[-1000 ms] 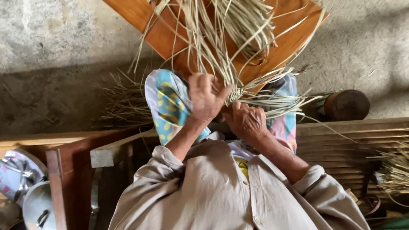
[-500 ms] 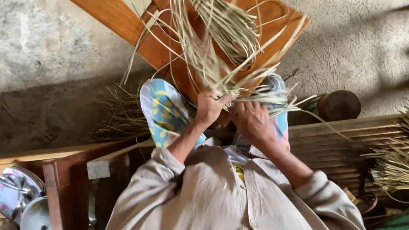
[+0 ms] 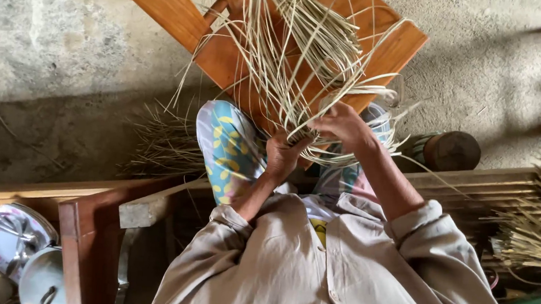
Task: Weaving individual straw strands together to create a craft item
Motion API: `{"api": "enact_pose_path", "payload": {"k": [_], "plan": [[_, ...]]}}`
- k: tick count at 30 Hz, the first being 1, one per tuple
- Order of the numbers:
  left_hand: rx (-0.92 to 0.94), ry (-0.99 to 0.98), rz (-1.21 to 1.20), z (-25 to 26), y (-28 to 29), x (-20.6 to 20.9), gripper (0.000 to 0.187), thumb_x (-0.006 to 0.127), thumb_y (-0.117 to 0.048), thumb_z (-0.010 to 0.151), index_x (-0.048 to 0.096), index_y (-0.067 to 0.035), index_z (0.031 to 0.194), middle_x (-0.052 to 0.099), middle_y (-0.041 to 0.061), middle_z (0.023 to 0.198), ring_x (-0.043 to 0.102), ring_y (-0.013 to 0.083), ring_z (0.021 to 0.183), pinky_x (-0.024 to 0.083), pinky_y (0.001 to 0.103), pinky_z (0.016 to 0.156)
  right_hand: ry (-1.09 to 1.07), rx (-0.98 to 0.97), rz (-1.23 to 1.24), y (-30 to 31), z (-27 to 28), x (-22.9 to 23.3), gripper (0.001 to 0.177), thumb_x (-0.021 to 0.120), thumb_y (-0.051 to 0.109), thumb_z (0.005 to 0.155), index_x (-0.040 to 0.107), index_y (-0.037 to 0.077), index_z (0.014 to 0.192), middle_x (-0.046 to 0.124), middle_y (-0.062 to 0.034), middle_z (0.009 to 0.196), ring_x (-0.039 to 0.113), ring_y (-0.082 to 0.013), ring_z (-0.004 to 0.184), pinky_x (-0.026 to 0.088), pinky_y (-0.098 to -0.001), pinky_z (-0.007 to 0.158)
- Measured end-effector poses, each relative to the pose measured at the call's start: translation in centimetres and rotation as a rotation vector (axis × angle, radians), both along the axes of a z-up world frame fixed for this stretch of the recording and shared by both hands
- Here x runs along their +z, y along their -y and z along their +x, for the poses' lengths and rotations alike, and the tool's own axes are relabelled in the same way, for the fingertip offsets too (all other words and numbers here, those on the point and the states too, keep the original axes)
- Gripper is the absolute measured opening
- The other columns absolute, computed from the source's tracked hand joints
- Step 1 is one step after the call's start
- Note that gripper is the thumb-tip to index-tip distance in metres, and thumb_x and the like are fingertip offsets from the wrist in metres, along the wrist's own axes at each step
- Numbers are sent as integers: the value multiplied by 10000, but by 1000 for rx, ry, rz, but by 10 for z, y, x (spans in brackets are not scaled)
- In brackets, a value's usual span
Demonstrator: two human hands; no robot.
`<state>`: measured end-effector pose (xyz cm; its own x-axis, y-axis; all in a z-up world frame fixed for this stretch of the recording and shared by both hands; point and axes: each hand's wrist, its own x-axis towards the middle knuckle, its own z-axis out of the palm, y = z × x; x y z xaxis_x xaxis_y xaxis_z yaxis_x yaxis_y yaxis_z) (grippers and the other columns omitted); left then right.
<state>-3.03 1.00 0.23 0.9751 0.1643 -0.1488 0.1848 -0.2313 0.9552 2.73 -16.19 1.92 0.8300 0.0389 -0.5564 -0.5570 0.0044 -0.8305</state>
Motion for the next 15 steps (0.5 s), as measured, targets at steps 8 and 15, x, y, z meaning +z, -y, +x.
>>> {"api": "enact_pose_path", "payload": {"k": [8, 15], "plan": [[-214, 77, 154, 9, -21, -26, 283, 833, -393, 797, 776, -116, 815, 803, 7, 879, 729, 130, 877, 544, 316, 842, 242, 212, -47, -105, 122, 180, 584, 548, 26, 976, 324, 85, 1512, 638, -32, 863, 606, -84, 671, 526, -175, 554], [1, -109, -484, 13, -10, -57, 161, 899, -25, 741, 738, -23, 745, 787, 116, 871, 747, 161, 819, 649, 266, 717, 962, 174, -740, -84, 136, 157, 494, 351, 491, 1169, 323, 147, 1522, 501, -203, 1513, 553, -356, 1306, 445, -487, 1035]]}}
